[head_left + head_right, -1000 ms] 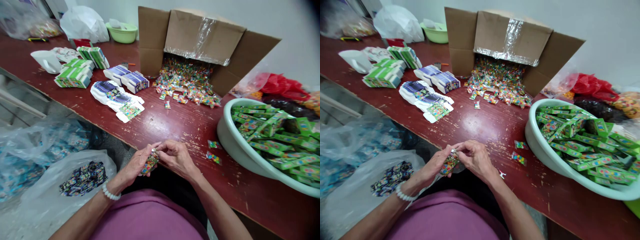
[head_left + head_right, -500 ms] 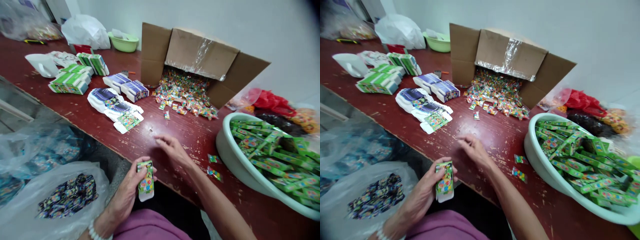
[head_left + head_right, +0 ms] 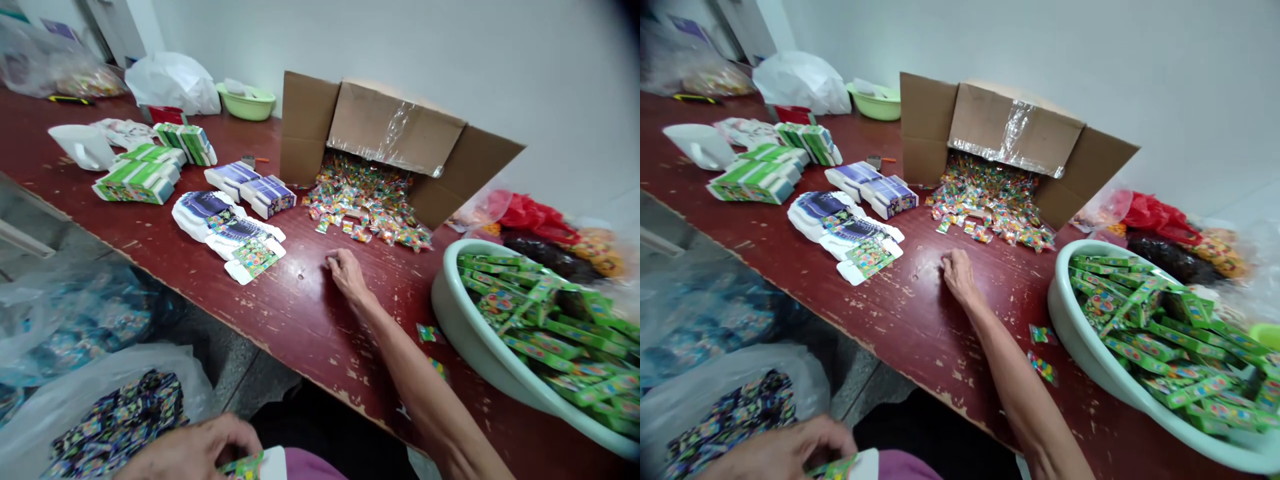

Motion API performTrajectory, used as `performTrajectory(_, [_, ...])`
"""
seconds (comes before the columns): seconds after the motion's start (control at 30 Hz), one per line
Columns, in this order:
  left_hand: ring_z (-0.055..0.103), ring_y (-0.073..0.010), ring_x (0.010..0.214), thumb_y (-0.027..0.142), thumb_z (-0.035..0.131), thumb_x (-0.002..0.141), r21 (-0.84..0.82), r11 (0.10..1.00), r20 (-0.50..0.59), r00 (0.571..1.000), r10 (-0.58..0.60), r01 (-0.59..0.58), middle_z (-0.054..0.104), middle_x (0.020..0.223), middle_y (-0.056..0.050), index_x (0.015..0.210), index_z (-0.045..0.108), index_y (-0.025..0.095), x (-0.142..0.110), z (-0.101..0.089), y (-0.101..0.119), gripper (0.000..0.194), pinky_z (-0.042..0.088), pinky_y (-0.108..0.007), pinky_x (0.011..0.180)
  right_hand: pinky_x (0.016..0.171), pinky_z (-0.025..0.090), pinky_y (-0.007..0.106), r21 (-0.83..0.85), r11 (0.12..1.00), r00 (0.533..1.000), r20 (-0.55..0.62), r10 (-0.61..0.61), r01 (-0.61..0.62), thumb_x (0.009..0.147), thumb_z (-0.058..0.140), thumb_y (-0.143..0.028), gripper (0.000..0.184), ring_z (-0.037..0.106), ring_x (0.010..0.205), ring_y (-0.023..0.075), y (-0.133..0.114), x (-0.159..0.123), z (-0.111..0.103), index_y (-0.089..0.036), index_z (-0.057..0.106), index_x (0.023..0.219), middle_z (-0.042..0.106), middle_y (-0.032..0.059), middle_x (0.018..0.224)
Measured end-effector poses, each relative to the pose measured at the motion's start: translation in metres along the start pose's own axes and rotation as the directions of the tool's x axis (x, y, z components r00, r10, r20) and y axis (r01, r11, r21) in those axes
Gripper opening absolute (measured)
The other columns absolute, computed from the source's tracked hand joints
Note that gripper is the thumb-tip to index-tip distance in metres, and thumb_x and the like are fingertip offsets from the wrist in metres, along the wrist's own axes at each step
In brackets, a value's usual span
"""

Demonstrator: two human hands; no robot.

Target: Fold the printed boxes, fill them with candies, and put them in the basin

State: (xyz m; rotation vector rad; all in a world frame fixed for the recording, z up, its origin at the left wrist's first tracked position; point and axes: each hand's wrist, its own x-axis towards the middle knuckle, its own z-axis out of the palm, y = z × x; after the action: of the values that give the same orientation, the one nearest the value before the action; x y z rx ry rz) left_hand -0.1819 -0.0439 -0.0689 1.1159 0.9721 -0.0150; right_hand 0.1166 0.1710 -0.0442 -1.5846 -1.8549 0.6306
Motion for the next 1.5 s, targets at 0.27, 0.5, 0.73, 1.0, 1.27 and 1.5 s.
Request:
performTrajectory(0.27, [0.064, -0.0166, 0.078, 0.039, 0.068, 0.086, -0.345, 0.878, -0.292, 0.927, 0.236, -0.333, 0.064, 0.095, -0.002, 0.114, 0.057, 0.022, 0.021, 0.020, 0.068, 0.034, 0.047, -0.027, 0.071, 0.058, 0.047, 0.023, 0.696, 0.655, 0.927, 0.375, 0.017, -0.294, 0.076, 0.079, -0.038, 0.040, 0.061, 0.061, 0.0116, -0.051, -0.110, -0.019, -0.020, 0.061, 0.106, 0.068, -0.0018, 0.076])
performTrajectory(0.5, [0.053, -0.0112, 0.069, 0.026, 0.062, 0.087, -0.298, 0.834, -0.323, 0.871, 0.369, -0.464, 0.055, 0.090, 0.001, 0.108, 0.053, 0.022, 0.035, 0.039, 0.094, 0.023, 0.050, -0.023, 0.059, 0.069, 0.048, 0.027, 0.487, 0.872, 0.983, 0.126, -0.137, 0.059, 0.090, 0.065, -0.027, 0.014, 0.060, 0.076, 0.0142, -0.060, -0.142, -0.023, -0.023, 0.069, 0.103, 0.068, 0.0012, 0.089])
performTrajectory(0.73, [0.053, -0.0115, 0.069, 0.026, 0.064, 0.084, -0.295, 0.820, -0.342, 0.856, 0.388, -0.490, 0.055, 0.088, 0.002, 0.111, 0.052, 0.022, 0.035, 0.048, 0.096, 0.029, 0.051, -0.023, 0.057, 0.064, 0.048, 0.026, 0.443, 0.889, 0.993, -0.029, -0.113, 0.114, 0.088, 0.069, -0.026, 0.023, 0.059, 0.069, 0.0137, -0.058, -0.150, -0.024, -0.023, 0.066, 0.112, 0.065, 0.0003, 0.083])
performTrajectory(1.0, [0.058, -0.0103, 0.061, 0.031, 0.069, 0.083, -0.383, 0.742, -0.446, 0.813, 0.373, -0.551, 0.061, 0.085, 0.001, 0.109, 0.055, 0.021, 0.036, 0.056, 0.102, 0.032, 0.051, -0.022, 0.055, 0.073, 0.050, 0.028, 0.496, 0.868, 0.997, 0.051, -0.052, 0.020, 0.095, 0.057, -0.036, 0.020, 0.063, 0.079, 0.0163, -0.071, -0.156, -0.032, -0.024, 0.073, 0.097, 0.071, 0.0022, 0.089])
performTrajectory(1.27, [0.064, -0.0169, 0.063, 0.054, 0.065, 0.086, -0.532, 0.592, -0.527, 0.784, 0.328, -0.605, 0.068, 0.085, -0.005, 0.117, 0.062, 0.018, 0.034, 0.064, 0.106, 0.048, 0.053, -0.024, 0.047, 0.068, 0.050, 0.027, 0.740, 0.605, 0.944, 0.325, 0.062, -0.294, 0.080, 0.076, -0.041, 0.038, 0.061, 0.074, 0.0151, -0.064, -0.170, -0.022, -0.023, 0.063, 0.111, 0.067, 0.0014, 0.089])
performTrajectory(1.5, [0.060, -0.0126, 0.058, 0.047, 0.070, 0.086, -0.531, 0.599, -0.535, 0.785, 0.312, -0.600, 0.067, 0.089, -0.002, 0.119, 0.061, 0.021, 0.036, 0.070, 0.104, 0.043, 0.053, -0.022, 0.044, 0.067, 0.051, 0.027, 0.615, 0.788, 0.985, 0.134, -0.106, 0.001, 0.091, 0.066, -0.033, 0.015, 0.063, 0.076, 0.0158, -0.074, -0.175, -0.013, -0.022, 0.074, 0.096, 0.072, 0.0046, 0.092])
